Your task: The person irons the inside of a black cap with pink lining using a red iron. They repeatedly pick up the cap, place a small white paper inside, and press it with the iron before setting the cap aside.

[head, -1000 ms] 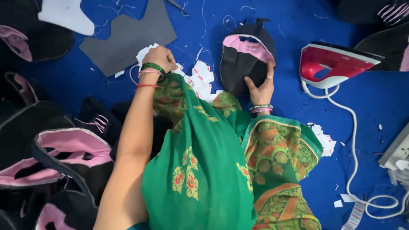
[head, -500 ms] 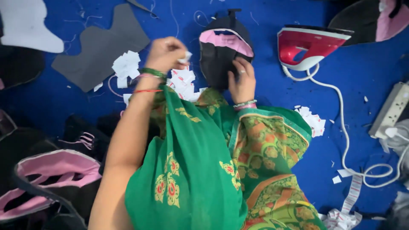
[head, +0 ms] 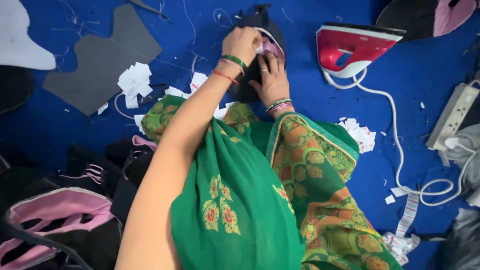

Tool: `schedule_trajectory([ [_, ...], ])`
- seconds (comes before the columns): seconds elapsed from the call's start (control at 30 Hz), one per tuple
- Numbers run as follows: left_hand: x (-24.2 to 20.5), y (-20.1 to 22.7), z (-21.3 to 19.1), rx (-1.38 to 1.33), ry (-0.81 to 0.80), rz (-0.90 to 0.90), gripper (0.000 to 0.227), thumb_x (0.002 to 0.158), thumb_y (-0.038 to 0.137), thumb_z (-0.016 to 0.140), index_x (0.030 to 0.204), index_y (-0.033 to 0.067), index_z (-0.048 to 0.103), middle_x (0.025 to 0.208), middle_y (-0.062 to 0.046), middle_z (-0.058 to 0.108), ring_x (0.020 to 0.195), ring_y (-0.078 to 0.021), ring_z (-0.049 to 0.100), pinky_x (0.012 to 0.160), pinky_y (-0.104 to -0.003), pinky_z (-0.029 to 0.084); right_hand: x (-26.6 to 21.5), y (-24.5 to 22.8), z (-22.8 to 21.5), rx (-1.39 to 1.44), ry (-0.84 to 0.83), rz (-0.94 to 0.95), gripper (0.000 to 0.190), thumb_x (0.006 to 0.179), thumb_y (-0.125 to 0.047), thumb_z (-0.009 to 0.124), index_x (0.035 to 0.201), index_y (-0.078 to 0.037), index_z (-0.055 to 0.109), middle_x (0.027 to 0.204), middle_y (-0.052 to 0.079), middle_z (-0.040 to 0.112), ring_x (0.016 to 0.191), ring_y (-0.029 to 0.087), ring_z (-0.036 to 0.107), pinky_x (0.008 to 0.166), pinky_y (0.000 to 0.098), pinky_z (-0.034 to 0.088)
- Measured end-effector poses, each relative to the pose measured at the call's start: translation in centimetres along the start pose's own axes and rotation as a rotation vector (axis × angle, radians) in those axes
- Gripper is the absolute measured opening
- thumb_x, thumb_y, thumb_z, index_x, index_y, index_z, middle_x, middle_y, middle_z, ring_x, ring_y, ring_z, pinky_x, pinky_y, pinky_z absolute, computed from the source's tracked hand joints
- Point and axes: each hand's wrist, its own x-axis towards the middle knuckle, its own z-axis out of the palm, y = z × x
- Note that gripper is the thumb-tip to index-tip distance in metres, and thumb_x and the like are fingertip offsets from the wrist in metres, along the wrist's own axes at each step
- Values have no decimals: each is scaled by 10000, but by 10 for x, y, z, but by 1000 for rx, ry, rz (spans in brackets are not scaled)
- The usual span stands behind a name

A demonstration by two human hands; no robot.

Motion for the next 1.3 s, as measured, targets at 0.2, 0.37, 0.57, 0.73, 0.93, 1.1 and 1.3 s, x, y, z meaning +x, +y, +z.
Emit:
schedule_trajectory([
  [0.2,11,-3,1,166,-111,189,80,824,169,722,829,184,800,792,-122,745,766,-355,728,675,-460,585,-3,10,8,187,95,19,854,735,-252,910,1458,-50,503,1461,171,482,1337,401,476,1143,480,418],
  [0.37,15,4,2,289,-174,366,82,815,175,721,852,180,795,800,-160,734,759,-376,721,644,-472,573,2,7,3,157,77,69,994,712,-268,912,1559,-79,426,1469,176,465,1306,400,467,1038,499,421],
  [0.57,18,0,8,330,-168,375,89,786,150,715,844,135,780,832,-178,735,762,-390,721,652,-472,581,4,7,3,91,20,88,936,714,-296,918,1531,-174,476,1458,133,471,1318,371,461,1025,495,432],
  [0.73,-18,8,-5,396,-106,356,153,864,101,651,996,84,727,951,-159,729,897,-361,709,749,-446,585,9,6,2,66,14,75,924,697,-306,918,1500,-133,493,1447,155,456,1310,395,457,1032,497,451],
  [0.93,-68,8,-22,455,-58,404,410,934,111,564,1328,22,631,1232,-131,650,1144,-293,603,908,-391,524,11,6,0,47,-19,56,930,688,-279,921,1493,-95,492,1454,192,436,1304,430,447,1026,508,455],
  [1.1,-74,2,-13,569,-74,435,452,940,151,560,1360,2,636,1352,-140,570,1214,-288,538,950,-400,481,13,9,0,56,-10,41,931,690,-257,922,1507,-125,495,1460,176,440,1313,425,451,1047,511,456],
  [1.3,-76,1,-12,523,-30,414,404,945,162,572,1317,33,664,1394,-135,541,1252,-313,513,995,-420,462,20,8,-5,53,-58,98,997,649,-267,937,1534,-169,487,1429,169,457,1273,417,460,984,528,465],
])
